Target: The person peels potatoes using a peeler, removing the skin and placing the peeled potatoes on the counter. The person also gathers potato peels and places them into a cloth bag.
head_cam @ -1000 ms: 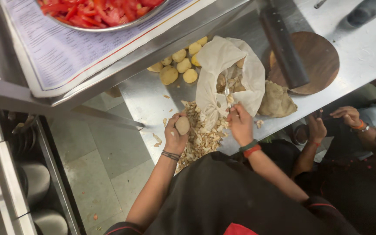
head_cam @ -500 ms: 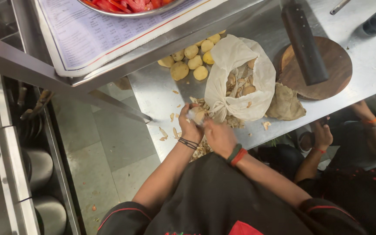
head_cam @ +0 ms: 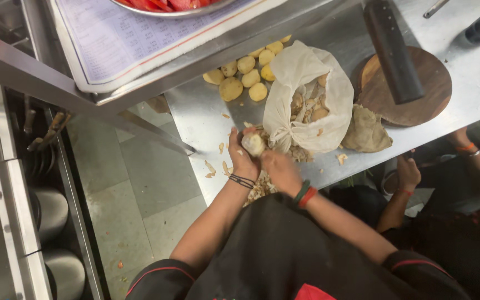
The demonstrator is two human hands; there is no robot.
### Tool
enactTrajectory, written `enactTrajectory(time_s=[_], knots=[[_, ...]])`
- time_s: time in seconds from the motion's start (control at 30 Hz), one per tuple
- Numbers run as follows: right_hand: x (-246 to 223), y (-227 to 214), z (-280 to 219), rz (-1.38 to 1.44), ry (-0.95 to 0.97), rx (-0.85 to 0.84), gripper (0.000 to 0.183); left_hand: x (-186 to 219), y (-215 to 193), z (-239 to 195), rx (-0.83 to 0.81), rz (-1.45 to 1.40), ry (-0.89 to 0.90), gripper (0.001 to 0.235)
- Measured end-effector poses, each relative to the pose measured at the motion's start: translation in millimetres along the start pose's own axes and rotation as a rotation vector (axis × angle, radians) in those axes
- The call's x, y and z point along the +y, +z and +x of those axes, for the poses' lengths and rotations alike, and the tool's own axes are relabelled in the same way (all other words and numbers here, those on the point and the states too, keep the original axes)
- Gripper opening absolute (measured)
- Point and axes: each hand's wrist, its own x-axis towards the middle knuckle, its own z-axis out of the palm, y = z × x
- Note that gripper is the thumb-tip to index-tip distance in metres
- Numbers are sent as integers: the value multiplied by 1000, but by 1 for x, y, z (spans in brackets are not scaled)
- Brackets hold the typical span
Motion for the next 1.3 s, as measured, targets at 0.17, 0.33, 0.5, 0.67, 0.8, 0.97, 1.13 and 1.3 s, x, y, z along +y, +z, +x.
enactTrajectory(time_s=[0.17,0.33,0.5,0.67,0.8,0.97,1.13,1.3], knots=[[1,-2,3,-26,-115,201,28,3,-1,4,56,10,-18,48],[-7,1,-9,61,-255,3,22,11,4,2,60,24,10,49],[3,3,3,-5,-35,113,29,-1,-2,-3,43,-82,-24,50],[-6,9,-6,-63,-279,18,24,4,-4,2,20,-58,58,53],[-14,8,-5,85,-7,118,31,1,-8,1,57,-27,3,45],[-22,5,4,-132,-345,70,28,6,3,-2,-12,-55,75,57],[-15,9,0,13,-196,158,31,10,7,-9,84,-73,-16,63],[-25,1,5,-42,-209,110,29,14,15,-11,29,42,-28,66]])
